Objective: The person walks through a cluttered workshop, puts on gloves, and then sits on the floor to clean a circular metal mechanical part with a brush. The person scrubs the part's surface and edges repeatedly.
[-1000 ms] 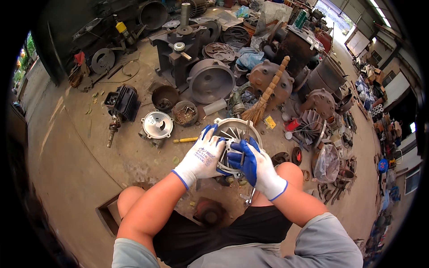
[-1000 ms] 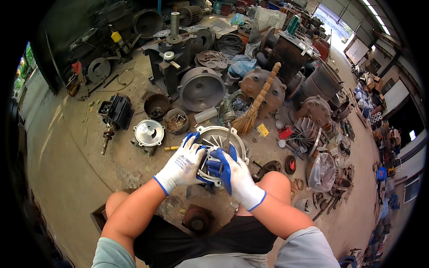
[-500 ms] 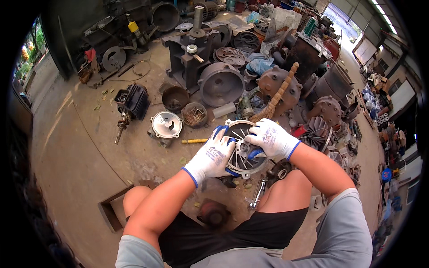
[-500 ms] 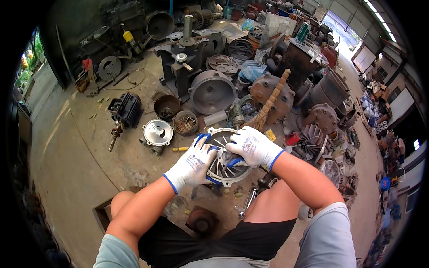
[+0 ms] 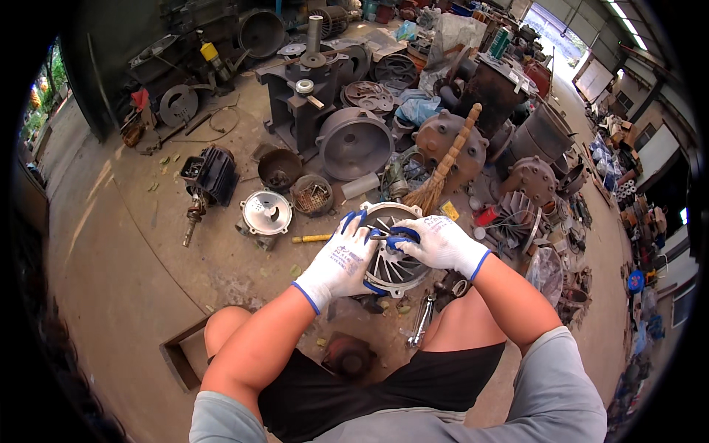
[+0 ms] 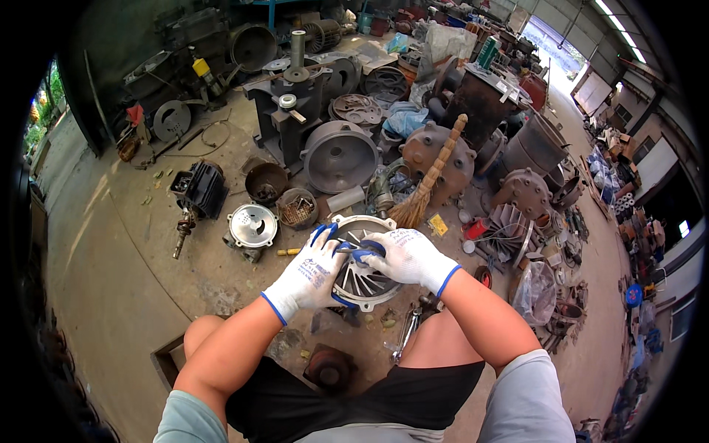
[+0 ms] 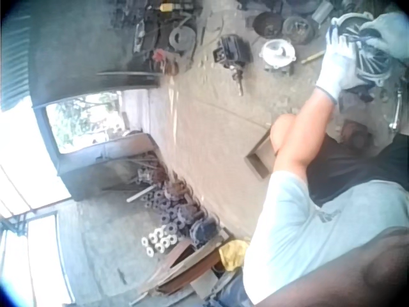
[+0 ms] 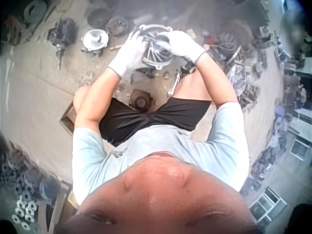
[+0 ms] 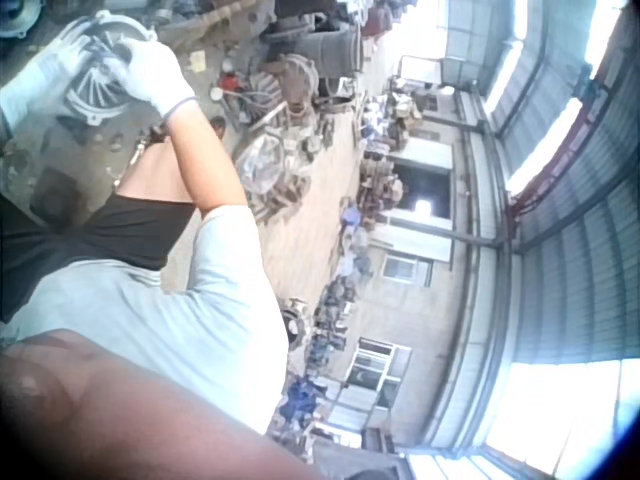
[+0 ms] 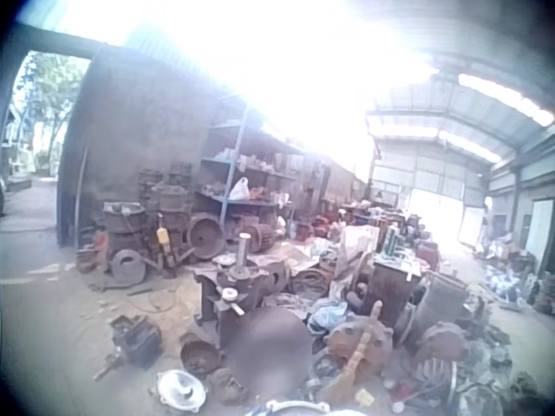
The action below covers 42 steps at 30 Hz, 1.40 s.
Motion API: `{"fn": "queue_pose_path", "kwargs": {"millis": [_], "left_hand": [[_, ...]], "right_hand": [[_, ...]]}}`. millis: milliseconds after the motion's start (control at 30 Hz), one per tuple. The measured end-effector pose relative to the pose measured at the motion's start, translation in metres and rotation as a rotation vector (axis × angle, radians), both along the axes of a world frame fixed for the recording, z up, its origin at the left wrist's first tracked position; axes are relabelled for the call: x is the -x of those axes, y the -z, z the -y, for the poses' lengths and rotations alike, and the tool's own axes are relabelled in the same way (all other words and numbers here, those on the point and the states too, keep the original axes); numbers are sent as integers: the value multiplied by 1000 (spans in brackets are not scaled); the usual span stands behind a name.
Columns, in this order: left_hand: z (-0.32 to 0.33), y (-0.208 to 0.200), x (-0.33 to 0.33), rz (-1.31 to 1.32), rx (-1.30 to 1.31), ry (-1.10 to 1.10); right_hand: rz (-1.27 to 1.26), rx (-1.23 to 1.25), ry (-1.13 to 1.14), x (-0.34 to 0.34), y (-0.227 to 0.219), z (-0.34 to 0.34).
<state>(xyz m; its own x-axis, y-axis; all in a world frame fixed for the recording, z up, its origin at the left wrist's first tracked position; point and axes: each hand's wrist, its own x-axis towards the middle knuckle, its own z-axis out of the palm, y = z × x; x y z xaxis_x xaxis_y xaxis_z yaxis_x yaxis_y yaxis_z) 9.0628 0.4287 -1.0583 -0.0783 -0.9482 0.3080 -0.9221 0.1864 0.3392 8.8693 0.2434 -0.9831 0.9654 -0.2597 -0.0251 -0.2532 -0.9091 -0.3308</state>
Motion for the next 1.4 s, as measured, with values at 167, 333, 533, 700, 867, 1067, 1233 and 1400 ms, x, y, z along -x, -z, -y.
{"fn": "queue_pose_path", "kwargs": {"millis": [167, 333, 533, 700, 867, 1067, 1233, 1400], "left_hand": [[-7, -2, -4, -5, -60, -16], [-4, 6, -3, -10, -51, -12], [-11, 10, -1, -53, -53, -41], [-10, 8, 8, -28, -79, -60], [-16, -6, 13, 18, -133, -108], [-32, -21, -11, -199, 34, -128], [-13, -18, -15, -287, -84, -174], [-5, -14, -3, -404, -203, -172]], "right_hand": [[65, 299, 230, -10, -2, -81], [290, 196, 341, -30, 32, -105], [535, 138, 190, -32, 46, -84], [595, 5, -88, -18, 44, -52], [480, 93, -93, 1, 26, -47], [700, -183, 431, 25, 36, -54], [335, -204, 520, 19, 49, -52], [274, -97, 505, 6, 37, -53]]}}
